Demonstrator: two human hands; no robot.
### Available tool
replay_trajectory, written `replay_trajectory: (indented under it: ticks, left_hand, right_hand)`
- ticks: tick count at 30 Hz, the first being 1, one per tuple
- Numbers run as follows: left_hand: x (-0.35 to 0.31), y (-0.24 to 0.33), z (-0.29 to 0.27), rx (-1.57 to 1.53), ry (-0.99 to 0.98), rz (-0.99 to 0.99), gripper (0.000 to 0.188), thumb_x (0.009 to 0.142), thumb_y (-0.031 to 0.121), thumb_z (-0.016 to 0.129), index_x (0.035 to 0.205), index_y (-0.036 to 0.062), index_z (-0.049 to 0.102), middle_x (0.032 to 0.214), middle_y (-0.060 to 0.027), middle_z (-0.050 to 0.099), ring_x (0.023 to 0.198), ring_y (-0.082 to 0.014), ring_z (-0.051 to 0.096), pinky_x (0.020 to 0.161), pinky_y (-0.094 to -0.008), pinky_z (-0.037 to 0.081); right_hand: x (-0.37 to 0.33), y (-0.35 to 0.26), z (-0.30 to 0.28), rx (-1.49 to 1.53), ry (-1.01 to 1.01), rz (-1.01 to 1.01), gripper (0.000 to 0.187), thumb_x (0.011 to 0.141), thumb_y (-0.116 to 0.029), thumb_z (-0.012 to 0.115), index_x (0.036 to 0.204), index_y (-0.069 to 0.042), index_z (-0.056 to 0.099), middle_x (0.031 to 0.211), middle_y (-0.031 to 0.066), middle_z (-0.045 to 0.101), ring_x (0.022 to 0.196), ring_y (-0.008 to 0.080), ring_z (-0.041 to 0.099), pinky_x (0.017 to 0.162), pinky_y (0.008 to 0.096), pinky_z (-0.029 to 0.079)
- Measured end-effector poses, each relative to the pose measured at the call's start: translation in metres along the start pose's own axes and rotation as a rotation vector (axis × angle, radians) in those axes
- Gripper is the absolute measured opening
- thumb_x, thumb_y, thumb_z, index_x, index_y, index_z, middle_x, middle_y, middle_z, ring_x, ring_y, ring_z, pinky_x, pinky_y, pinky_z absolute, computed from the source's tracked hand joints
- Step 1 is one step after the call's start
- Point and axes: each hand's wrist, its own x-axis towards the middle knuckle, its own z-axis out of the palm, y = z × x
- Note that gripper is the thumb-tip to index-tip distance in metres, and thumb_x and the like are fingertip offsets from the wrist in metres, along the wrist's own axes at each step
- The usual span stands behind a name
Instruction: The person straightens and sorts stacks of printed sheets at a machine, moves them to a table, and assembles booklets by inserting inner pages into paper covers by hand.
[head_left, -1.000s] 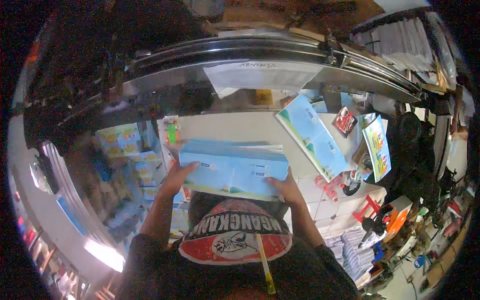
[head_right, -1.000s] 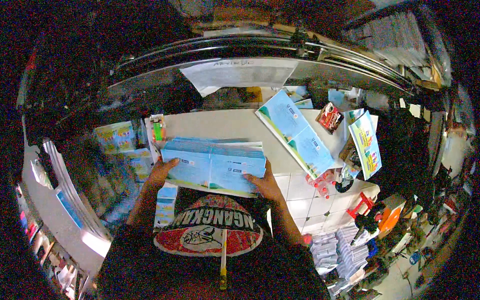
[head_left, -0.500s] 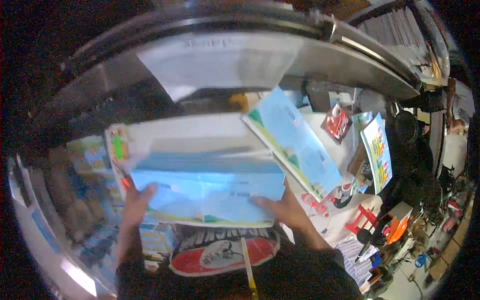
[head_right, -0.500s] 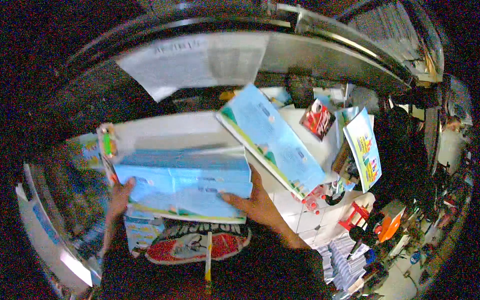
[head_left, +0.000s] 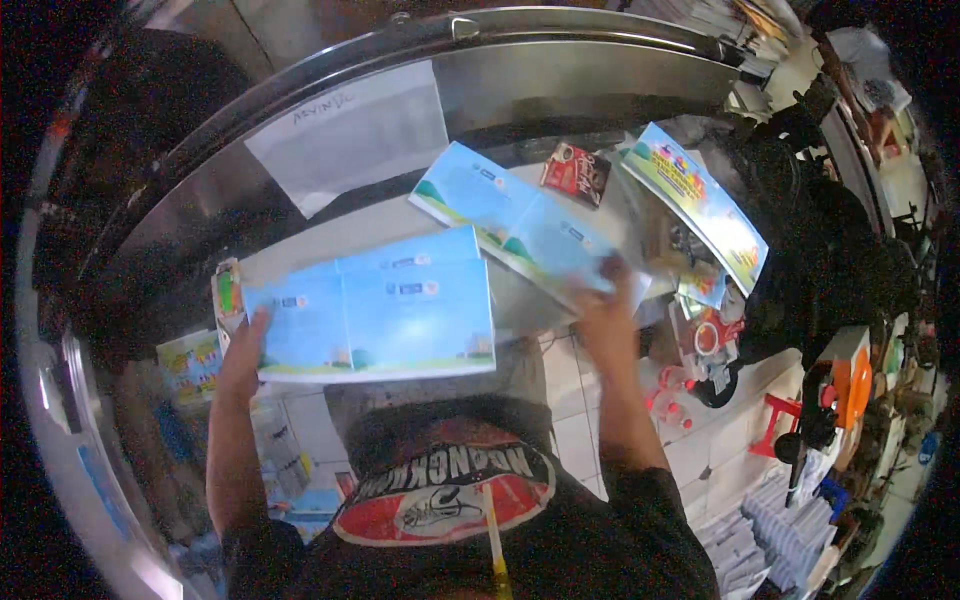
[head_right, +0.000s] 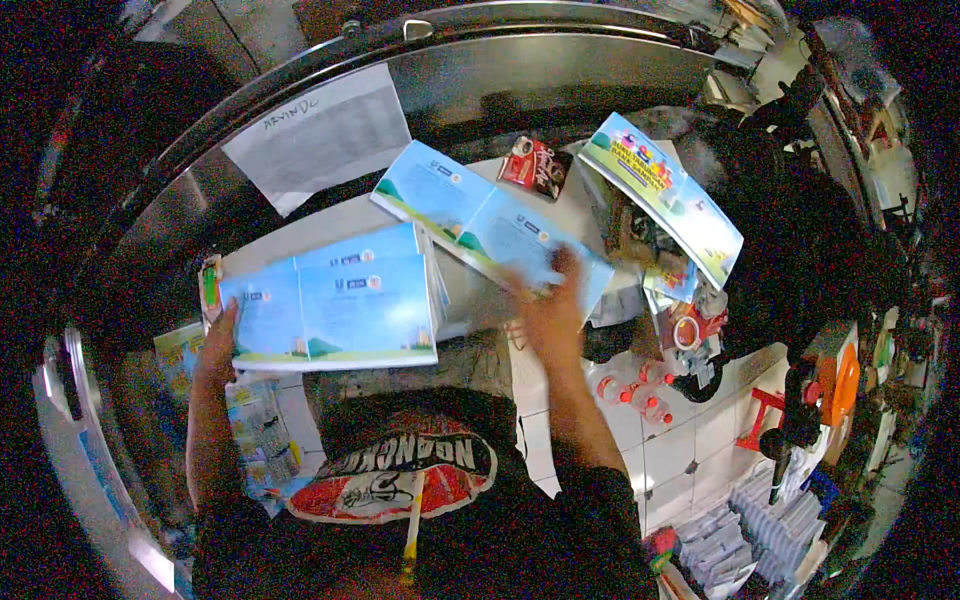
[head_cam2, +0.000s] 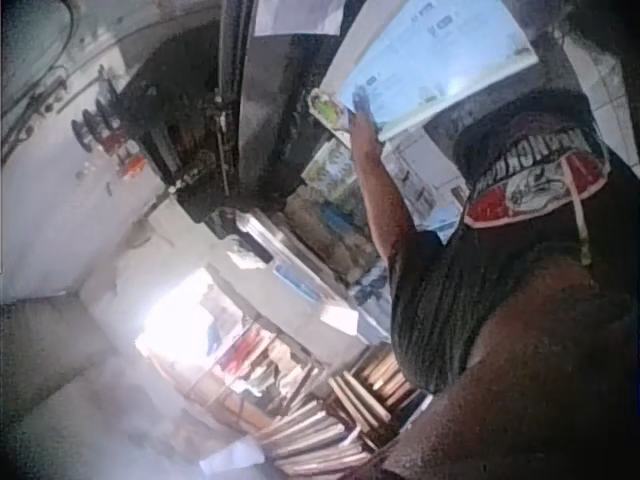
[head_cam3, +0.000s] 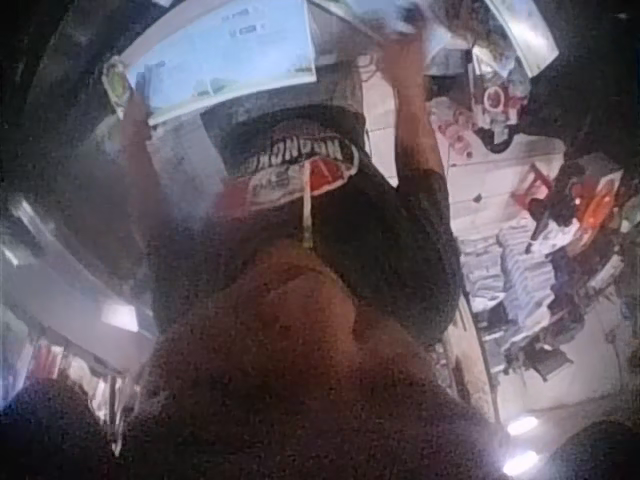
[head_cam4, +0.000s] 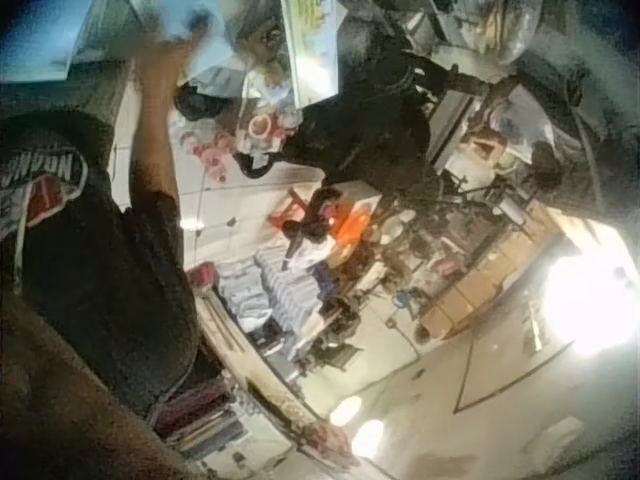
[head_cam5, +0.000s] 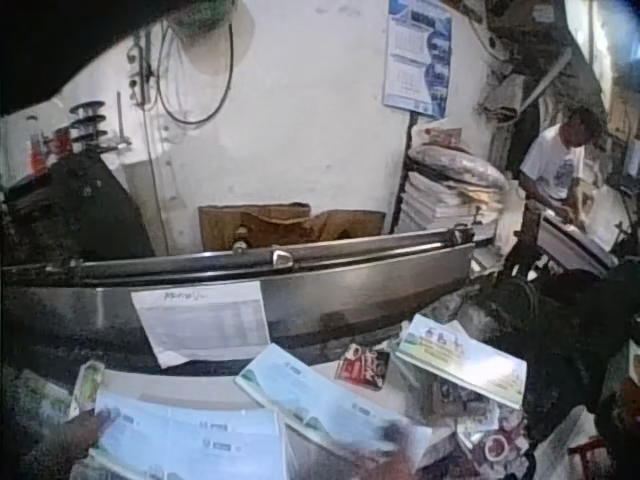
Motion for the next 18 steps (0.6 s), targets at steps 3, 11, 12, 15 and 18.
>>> replay_trajectory:
  ticks: [3,11,12,15,18]
  left_hand:
    - [0.006,-0.005,-0.007,-0.345,-0.060,0.013,0.074,0.097,0.059,0.041,0.146,0.0042,0.036,0.142,-0.0146,0.047,0.129,-0.0257,0.046,0.107,-0.0379,0.035]
    - [-0.054,0.056,-0.011,-0.067,0.398,0.639,0.068,0.094,0.028,0.059,0.149,0.0044,0.025,0.145,-0.0183,0.041,0.135,-0.0290,0.040,0.111,-0.0400,0.032]
    - [-0.067,0.068,0.001,-0.170,0.278,0.770,0.070,0.091,0.023,0.062,0.149,0.0047,0.025,0.144,-0.0181,0.042,0.135,-0.0292,0.040,0.111,-0.0399,0.032]
    - [-0.134,0.126,0.052,-0.248,-0.020,1.054,0.100,0.072,0.033,0.082,0.149,0.0081,0.023,0.138,-0.0220,0.045,0.131,-0.0329,0.044,0.109,-0.0464,0.038]
    - [-0.199,0.141,0.067,-0.122,0.059,1.376,0.090,0.066,0.040,0.084,0.136,0.0006,0.043,0.114,-0.0220,0.061,0.106,-0.0361,0.061,0.098,-0.0499,0.045]
  right_hand:
    - [0.005,0.049,-0.052,0.299,0.332,0.007,0.066,0.086,-0.034,0.071,0.135,-0.001,0.040,0.122,0.0136,0.054,0.096,0.0231,0.058,0.081,0.0347,0.049]
    - [-0.016,0.072,-0.032,0.473,0.190,0.224,0.050,0.085,-0.027,0.072,0.120,0.003,0.051,0.115,0.0171,0.055,0.097,0.0231,0.057,0.077,0.0357,0.051]
    - [-0.014,0.066,-0.032,0.528,0.157,0.231,0.045,0.085,-0.024,0.070,0.117,0.003,0.055,0.114,0.0177,0.058,0.098,0.0262,0.060,0.080,0.0386,0.052]
    - [0.000,0.095,-0.056,-0.098,0.055,-0.077,0.038,0.085,-0.022,0.067,0.114,0.002,0.059,0.111,0.0179,0.061,0.096,0.0302,0.063,0.081,0.0425,0.054]
    - [0.015,0.076,-0.051,0.485,0.141,0.059,0.034,0.089,-0.022,0.062,0.116,-0.001,0.060,0.109,0.0163,0.064,0.091,0.0297,0.066,0.074,0.0411,0.055]
